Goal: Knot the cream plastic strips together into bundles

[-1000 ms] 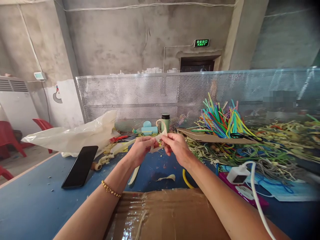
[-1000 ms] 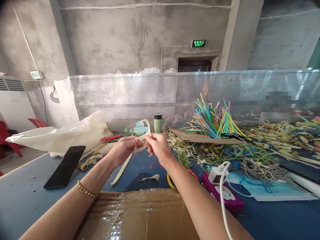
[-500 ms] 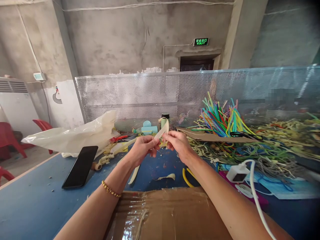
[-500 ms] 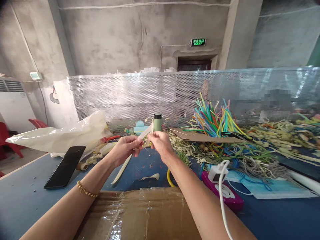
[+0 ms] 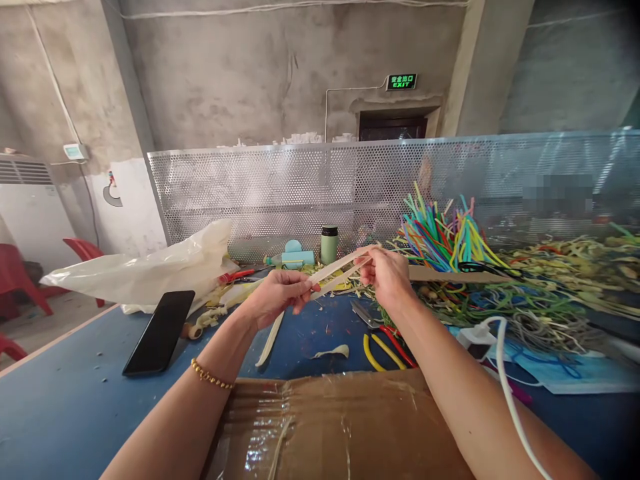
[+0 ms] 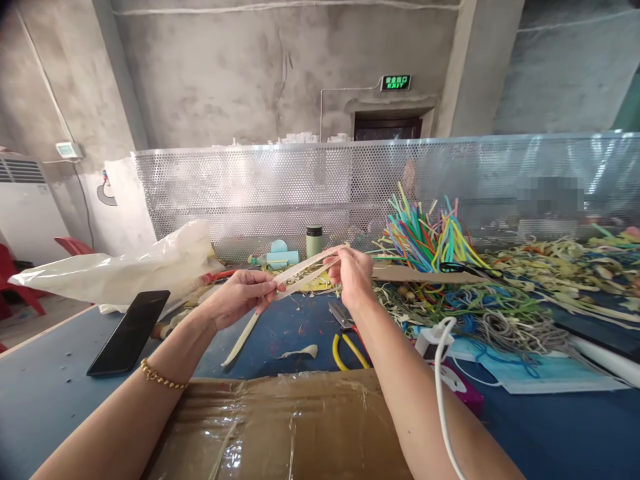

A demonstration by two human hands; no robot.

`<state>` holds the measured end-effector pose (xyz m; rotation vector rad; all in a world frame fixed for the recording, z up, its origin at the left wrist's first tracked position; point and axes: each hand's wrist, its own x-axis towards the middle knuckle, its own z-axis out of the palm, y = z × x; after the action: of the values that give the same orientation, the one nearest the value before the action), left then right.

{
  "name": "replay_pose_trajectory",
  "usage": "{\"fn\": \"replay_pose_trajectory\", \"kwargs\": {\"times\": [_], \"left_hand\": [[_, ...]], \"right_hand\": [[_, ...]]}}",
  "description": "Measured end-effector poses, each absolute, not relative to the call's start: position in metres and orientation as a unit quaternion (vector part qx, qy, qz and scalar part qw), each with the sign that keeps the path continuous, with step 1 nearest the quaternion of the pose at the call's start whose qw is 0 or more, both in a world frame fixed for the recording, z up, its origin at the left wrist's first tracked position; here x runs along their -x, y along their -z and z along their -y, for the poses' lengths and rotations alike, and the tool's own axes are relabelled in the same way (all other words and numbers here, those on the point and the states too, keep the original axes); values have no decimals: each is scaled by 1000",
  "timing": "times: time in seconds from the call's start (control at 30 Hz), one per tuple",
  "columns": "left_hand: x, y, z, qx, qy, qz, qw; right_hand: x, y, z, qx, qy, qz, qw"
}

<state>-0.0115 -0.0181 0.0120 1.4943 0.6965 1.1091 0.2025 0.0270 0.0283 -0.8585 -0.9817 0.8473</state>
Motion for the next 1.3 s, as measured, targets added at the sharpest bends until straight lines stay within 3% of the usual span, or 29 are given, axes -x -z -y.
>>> {"fn": "replay_pose_trajectory", "kwargs": {"times": [0.27,0.33,0.43,0.5,0.73,1.03,1.17,1.3], "left_hand": [[28,-8,-1,-523,-583,-335,524],[25,-5,-4,-483,-610,-313,544],[16,-2,-3,-461,-628,-249,576],[10,-1,-1,-467,-618,-214,595],[3,2,2,-483,-578,-211,623],[10,1,-5,-434,-589,-214,647],[22,5,-14,-402,-648,-291,578],[21,8,-13,-432,-656,-346,513]], "right_hand": [[-220,-30,-37,369,-346,357,786],[-208,-23,-30,388,-366,465,706],[-180,-10,-14,381,-482,660,432],[-164,-2,-6,361,-525,678,366],[-155,1,-10,341,-469,595,556],[-155,-5,-6,237,-565,531,586],[-164,-12,-7,186,-549,549,602],[-166,-11,-8,266,-508,584,575]]}}
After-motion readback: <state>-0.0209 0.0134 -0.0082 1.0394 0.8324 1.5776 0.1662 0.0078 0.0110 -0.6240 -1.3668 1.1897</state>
